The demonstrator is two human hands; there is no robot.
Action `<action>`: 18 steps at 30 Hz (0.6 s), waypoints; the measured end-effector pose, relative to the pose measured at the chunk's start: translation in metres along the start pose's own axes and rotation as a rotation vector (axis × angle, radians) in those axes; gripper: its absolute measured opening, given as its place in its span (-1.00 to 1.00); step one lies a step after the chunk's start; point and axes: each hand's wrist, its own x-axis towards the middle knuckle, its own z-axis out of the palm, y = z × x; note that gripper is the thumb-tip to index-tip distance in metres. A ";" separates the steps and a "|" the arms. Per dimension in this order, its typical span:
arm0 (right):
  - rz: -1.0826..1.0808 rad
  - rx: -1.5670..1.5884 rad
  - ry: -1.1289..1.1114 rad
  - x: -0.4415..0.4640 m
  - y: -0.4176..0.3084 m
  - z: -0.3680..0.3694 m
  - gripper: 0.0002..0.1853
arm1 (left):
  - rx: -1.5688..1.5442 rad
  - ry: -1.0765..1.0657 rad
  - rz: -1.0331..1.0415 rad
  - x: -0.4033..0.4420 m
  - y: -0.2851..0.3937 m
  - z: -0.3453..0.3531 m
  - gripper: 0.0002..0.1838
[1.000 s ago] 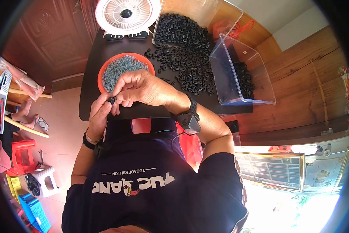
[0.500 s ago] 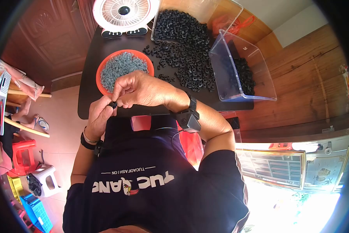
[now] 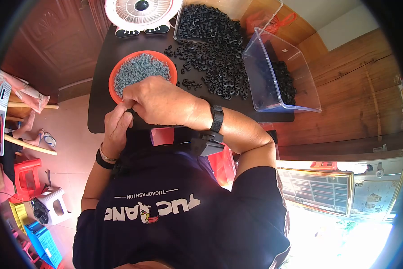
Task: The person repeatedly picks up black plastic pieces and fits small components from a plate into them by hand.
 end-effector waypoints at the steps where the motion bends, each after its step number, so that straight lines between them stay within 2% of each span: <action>1: -0.004 -0.023 0.022 0.001 0.001 0.002 -0.90 | 0.012 0.051 -0.009 0.001 0.001 0.003 -0.68; 9: -0.080 -0.181 0.256 0.001 -0.013 0.023 -0.65 | -0.114 0.322 -0.079 0.015 0.007 0.018 -0.73; 13: -0.098 -0.282 0.331 0.002 -0.005 0.031 -0.60 | -0.260 0.314 -0.101 0.020 0.012 0.024 -0.74; 18: -0.090 -0.304 0.254 -0.001 -0.003 0.030 -0.56 | -0.299 0.301 -0.125 0.017 0.014 0.027 -0.74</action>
